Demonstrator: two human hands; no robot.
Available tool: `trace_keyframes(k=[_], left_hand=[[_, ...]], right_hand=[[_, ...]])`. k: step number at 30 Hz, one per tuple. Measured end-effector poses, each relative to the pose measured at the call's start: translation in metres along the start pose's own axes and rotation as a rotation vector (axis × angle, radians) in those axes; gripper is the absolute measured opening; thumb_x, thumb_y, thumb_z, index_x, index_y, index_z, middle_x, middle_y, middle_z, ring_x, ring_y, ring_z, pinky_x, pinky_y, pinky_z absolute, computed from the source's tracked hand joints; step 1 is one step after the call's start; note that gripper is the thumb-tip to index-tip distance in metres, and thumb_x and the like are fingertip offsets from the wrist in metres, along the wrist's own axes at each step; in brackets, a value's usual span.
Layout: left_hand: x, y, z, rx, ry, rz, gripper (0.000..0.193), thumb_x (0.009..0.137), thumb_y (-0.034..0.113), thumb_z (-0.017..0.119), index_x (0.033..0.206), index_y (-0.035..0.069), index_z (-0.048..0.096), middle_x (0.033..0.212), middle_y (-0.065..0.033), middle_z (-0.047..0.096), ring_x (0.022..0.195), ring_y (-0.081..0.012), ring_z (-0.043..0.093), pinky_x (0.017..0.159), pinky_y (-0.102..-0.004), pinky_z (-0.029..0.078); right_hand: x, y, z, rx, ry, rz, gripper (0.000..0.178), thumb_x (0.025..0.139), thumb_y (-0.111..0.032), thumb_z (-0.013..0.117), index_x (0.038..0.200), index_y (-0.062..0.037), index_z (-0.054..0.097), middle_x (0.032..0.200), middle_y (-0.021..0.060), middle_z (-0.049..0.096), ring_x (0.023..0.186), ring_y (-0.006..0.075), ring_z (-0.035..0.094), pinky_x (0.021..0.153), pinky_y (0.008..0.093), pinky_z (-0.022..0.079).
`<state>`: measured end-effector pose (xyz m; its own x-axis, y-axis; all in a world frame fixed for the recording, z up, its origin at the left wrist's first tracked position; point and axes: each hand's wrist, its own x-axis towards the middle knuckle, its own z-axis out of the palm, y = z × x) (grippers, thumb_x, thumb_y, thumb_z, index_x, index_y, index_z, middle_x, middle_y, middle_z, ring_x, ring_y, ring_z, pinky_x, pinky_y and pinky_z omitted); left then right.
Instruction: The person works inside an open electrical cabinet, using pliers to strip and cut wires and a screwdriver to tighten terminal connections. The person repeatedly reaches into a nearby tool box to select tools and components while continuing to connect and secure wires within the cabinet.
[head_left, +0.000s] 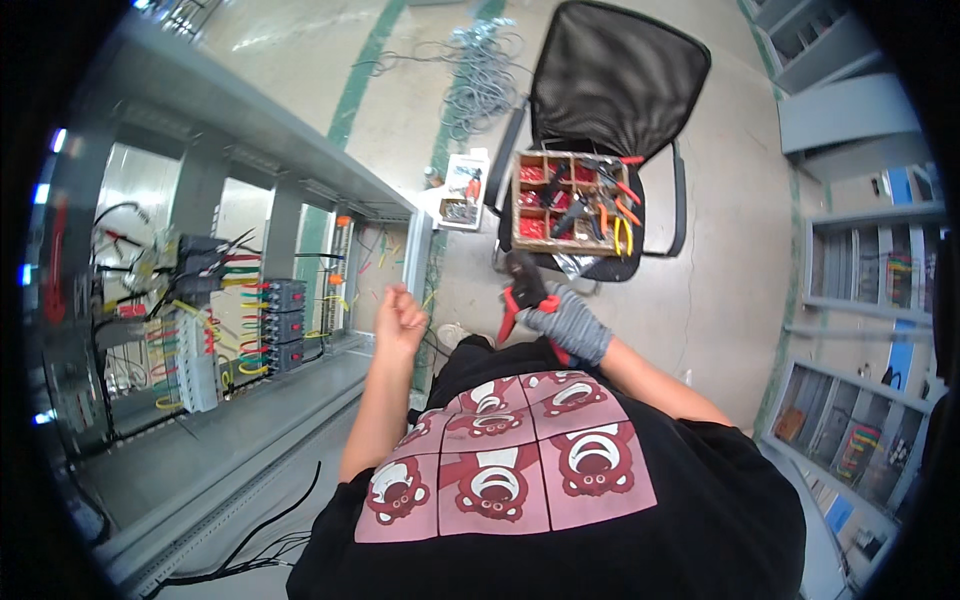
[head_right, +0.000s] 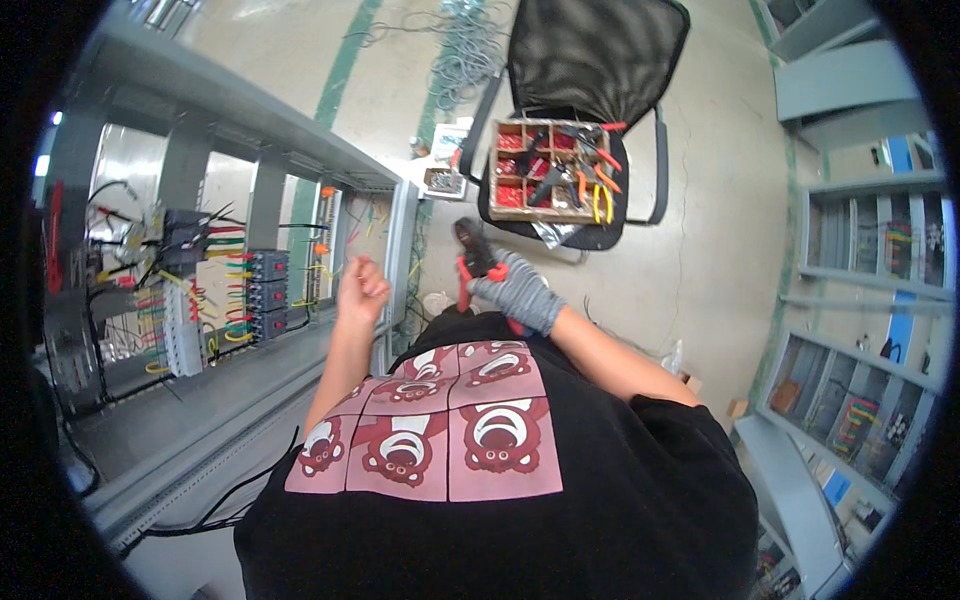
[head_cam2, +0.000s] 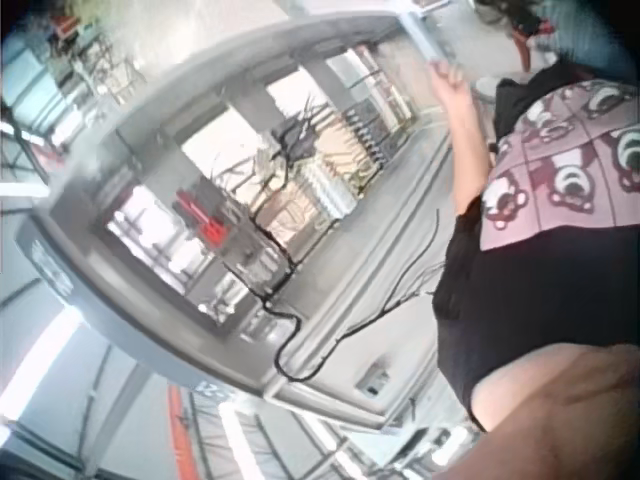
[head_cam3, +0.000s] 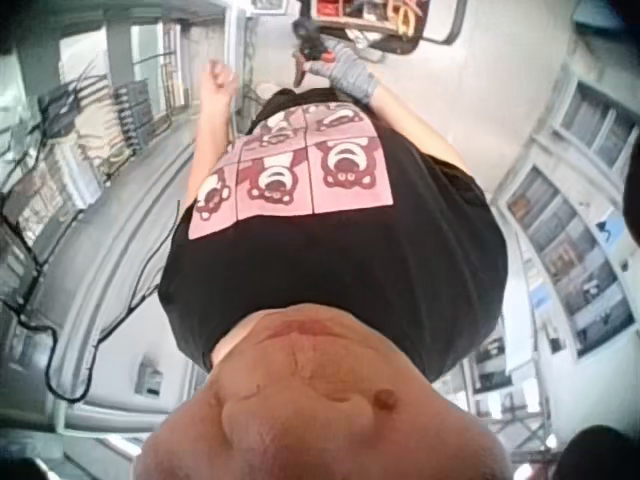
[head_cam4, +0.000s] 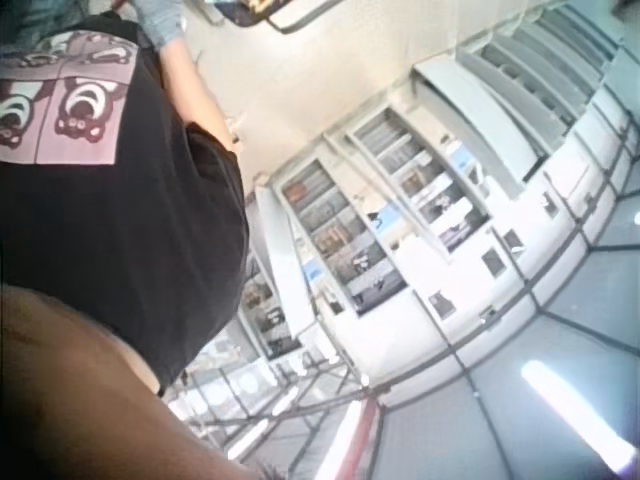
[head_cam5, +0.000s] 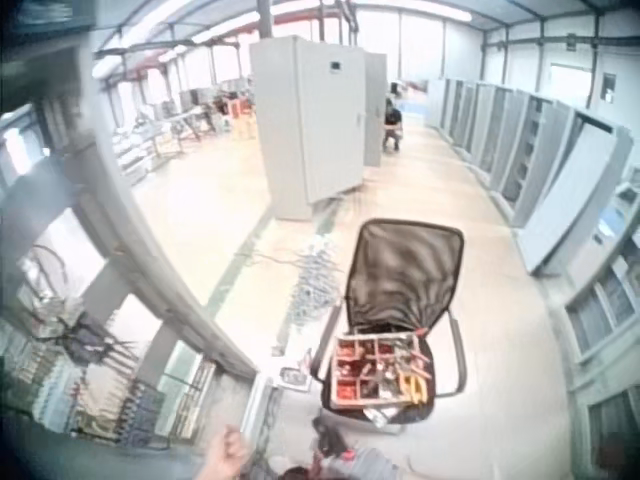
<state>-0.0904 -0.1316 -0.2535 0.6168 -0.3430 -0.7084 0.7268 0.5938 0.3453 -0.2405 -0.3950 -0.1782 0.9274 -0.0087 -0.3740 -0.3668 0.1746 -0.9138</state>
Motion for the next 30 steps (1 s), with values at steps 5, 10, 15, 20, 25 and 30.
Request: trace_keyframes(k=[5, 10, 15, 20, 25, 30], left_hand=[[0.072, -0.113, 0.043, 0.182, 0.092, -0.288, 0.019, 0.099, 0.02, 0.043, 0.094, 0.007, 0.055, 0.062, 0.0047, 0.039, 0.048, -0.0076, 0.035, 0.043, -0.0236, 0.028], [0.149, -0.153, 0.093, 0.238, 0.091, -0.331, 0.021, 0.099, 0.021, 0.043, 0.104, 0.006, 0.057, 0.075, 0.0014, 0.056, 0.064, -0.0088, 0.049, 0.053, -0.0229, 0.037], [0.237, -0.153, 0.101, 0.201, -0.097, -0.259, 0.03, 0.1, 0.025, 0.039, 0.102, 0.002, 0.057, 0.081, -0.0028, 0.058, 0.073, -0.0136, 0.055, 0.064, -0.028, 0.045], [0.307, -0.168, 0.107, 0.013, -0.06, -0.178, 0.043, 0.101, 0.032, 0.03, 0.107, -0.003, 0.054, 0.103, -0.0155, 0.059, 0.097, -0.0274, 0.058, 0.087, -0.0383, 0.049], [0.337, -0.17, 0.094, -0.07, -0.117, -0.243, 0.049, 0.101, 0.032, 0.025, 0.119, -0.006, 0.05, 0.122, -0.0215, 0.055, 0.113, -0.0333, 0.054, 0.097, -0.0429, 0.045], [0.351, -0.173, 0.09, -0.057, -0.109, -0.269, 0.047, 0.101, 0.03, 0.027, 0.121, -0.007, 0.048, 0.122, -0.0208, 0.055, 0.113, -0.0319, 0.054, 0.098, -0.0399, 0.046]], right_hand=[[-0.03, 0.078, -0.111, 0.324, 0.306, 0.224, 0.029, 0.078, -0.012, 0.07, 0.104, -0.002, 0.06, 0.088, 0.0039, 0.064, 0.076, 0.0121, 0.06, 0.071, 0.0275, 0.05], [-0.072, 0.124, -0.133, 0.179, 0.437, 0.551, 0.021, 0.081, -0.017, 0.067, 0.094, -0.001, 0.065, 0.073, 0.0032, 0.064, 0.062, 0.0112, 0.058, 0.059, 0.0236, 0.047], [-0.07, 0.173, -0.092, 0.516, 0.61, 0.544, 0.017, 0.079, -0.012, 0.069, 0.093, -0.0033, 0.067, 0.073, 0.0021, 0.064, 0.06, 0.0101, 0.055, 0.057, 0.0244, 0.045], [-0.058, 0.225, -0.076, 0.561, 0.674, 0.666, 0.031, 0.08, -0.008, 0.067, 0.109, -0.0022, 0.063, 0.083, 0.003, 0.065, 0.071, 0.0111, 0.06, 0.063, 0.0242, 0.049], [-0.021, 0.235, -0.069, 0.6, 0.634, 0.692, 0.04, 0.08, -0.007, 0.066, 0.119, -0.0024, 0.06, 0.096, 0.0037, 0.066, 0.078, 0.0101, 0.061, 0.067, 0.0229, 0.051], [0.011, 0.239, -0.072, 0.559, 0.609, 0.675, 0.041, 0.079, -0.005, 0.066, 0.119, -0.0033, 0.06, 0.101, 0.0032, 0.065, 0.079, 0.0097, 0.06, 0.069, 0.0234, 0.05]])
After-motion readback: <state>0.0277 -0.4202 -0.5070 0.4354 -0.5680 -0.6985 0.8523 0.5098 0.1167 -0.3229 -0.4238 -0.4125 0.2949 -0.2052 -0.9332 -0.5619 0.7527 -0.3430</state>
